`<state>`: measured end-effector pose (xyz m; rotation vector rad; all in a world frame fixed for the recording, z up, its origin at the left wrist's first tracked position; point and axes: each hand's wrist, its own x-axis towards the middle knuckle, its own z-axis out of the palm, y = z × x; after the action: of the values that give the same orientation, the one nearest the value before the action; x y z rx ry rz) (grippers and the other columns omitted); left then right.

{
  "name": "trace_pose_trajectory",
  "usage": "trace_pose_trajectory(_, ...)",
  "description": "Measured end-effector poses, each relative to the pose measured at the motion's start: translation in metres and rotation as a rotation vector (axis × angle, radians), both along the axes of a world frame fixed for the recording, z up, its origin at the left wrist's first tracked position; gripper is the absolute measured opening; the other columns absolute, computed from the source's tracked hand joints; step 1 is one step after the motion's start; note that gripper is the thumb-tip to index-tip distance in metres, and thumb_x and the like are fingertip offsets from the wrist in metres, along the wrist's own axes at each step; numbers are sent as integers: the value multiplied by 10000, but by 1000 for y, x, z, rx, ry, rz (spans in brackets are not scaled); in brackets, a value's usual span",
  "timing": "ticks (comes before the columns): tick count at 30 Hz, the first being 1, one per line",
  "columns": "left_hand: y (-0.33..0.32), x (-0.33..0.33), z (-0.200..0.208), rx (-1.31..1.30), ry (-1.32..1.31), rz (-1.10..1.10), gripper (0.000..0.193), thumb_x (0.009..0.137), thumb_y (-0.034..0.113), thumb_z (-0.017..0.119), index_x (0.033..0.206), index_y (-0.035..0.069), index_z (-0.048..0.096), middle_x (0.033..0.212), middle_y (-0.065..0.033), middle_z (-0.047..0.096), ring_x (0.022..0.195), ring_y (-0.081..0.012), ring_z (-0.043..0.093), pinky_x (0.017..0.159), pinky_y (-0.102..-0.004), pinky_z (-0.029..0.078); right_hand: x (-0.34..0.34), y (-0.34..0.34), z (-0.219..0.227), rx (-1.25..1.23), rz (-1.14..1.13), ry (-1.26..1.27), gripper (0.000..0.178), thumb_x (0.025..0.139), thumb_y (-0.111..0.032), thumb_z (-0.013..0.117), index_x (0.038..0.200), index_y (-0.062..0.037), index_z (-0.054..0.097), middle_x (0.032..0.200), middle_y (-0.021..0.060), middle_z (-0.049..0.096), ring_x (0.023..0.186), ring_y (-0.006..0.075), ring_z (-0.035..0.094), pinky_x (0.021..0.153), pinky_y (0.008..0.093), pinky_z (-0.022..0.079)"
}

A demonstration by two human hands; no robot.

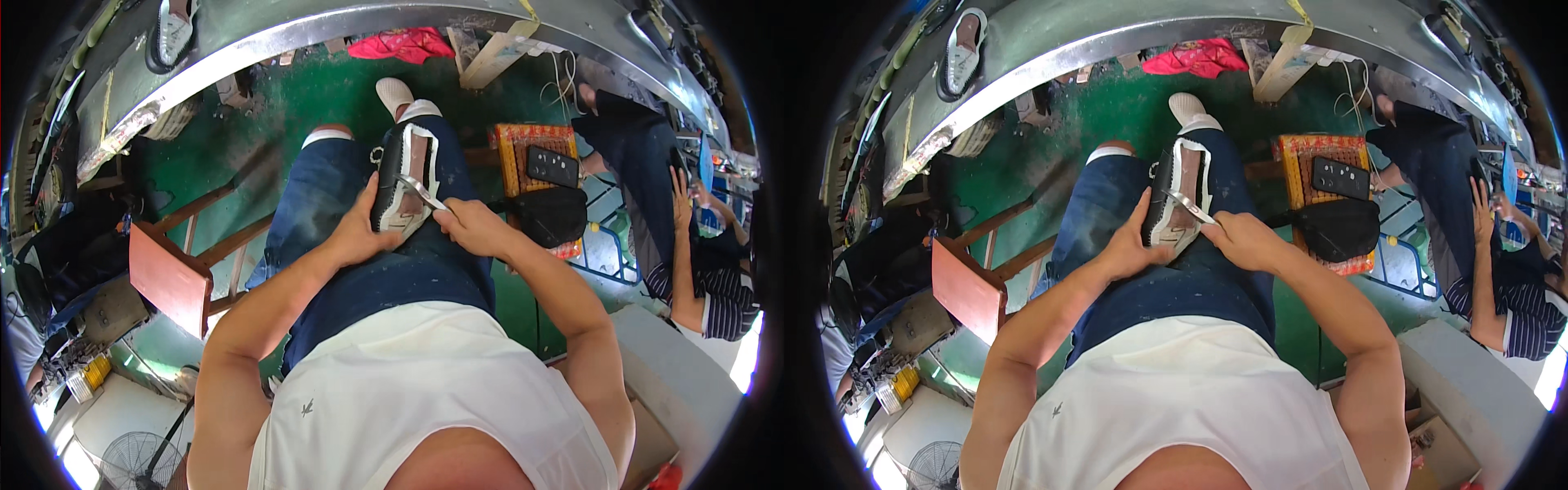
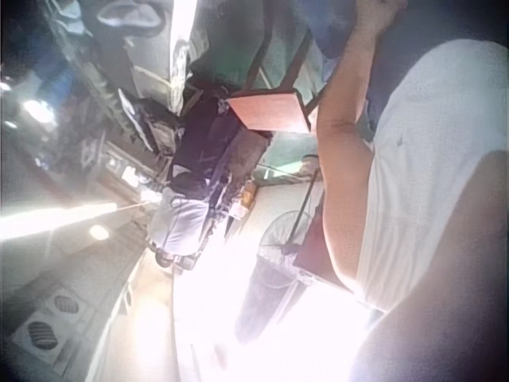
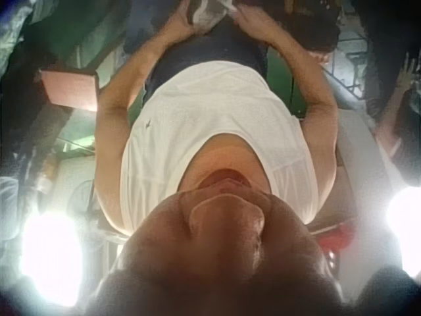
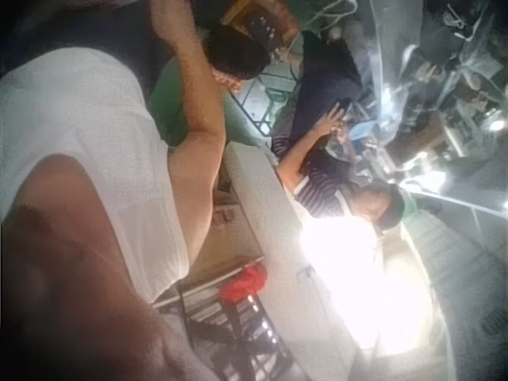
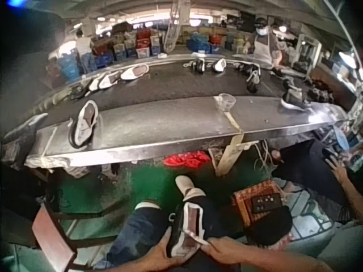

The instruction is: The recorder is using pliers to pull and adjust the upper of a shoe onto a last as part of the manufacturing process.

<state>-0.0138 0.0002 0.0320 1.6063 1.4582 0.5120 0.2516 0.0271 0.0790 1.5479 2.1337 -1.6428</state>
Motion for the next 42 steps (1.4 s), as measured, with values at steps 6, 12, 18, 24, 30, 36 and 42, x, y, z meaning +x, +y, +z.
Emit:
trace_pose_trajectory(6,34,-15,101,-18,374,-187,950,733,150,833,1533,54,328,1220,-265,666,1077,-380,686,951,-378,522,27,-24,-12,-19,-401,271,345,1064,-302,494,1053,26,603,841,94,671,734,150,649,689,314,512)
trace_pose_trajectory(12,76,-20,147,187,-565,50,644,784,4,825,1327,4,479,1112,-120,694,1022,-179,665,887,-332,546,41,-21,-18,-49,-495,245,240,1021,-196,548,1170,-9,567,935,47,630,777,114,612,697,260,489)
trace_pose_trajectory(18,119,2,53,-454,-420,210,426,873,273,802,1132,-36,665,1000,-110,721,838,-160,677,787,-310,564,31,-7,14,1,-324,239,183,975,-175,606,1087,-30,595,815,74,619,762,144,561,728,325,480)
trace_pose_trajectory(24,29,-8,21,29,-49,80,245,906,188,693,1107,49,706,898,-187,710,799,-345,695,777,-379,560,17,8,50,-5,-54,121,219,948,-169,615,1106,-17,599,880,196,655,821,333,644,773,410,499)
trace_pose_trajectory(30,20,5,29,301,25,165,153,933,150,627,882,24,698,786,-179,685,693,-394,662,611,-456,530,5,17,34,193,101,97,291,937,-182,624,1128,37,601,918,213,663,866,338,655,799,390,513)
trace_pose_trajectory(36,14,8,22,299,110,43,266,992,255,593,1068,31,714,980,-193,725,905,-338,711,806,-400,561,-13,62,84,-346,144,-79,297,964,-247,599,1004,46,611,913,250,675,886,427,670,814,497,516)
trace_pose_trajectory(42,26,6,-23,-578,-1223,366,674,1078,402,463,1610,70,214,1599,-112,341,1435,-219,371,1182,-333,302,-25,37,23,193,152,-115,250,945,-248,648,936,-1,608,834,247,656,860,457,642,742,509,496)
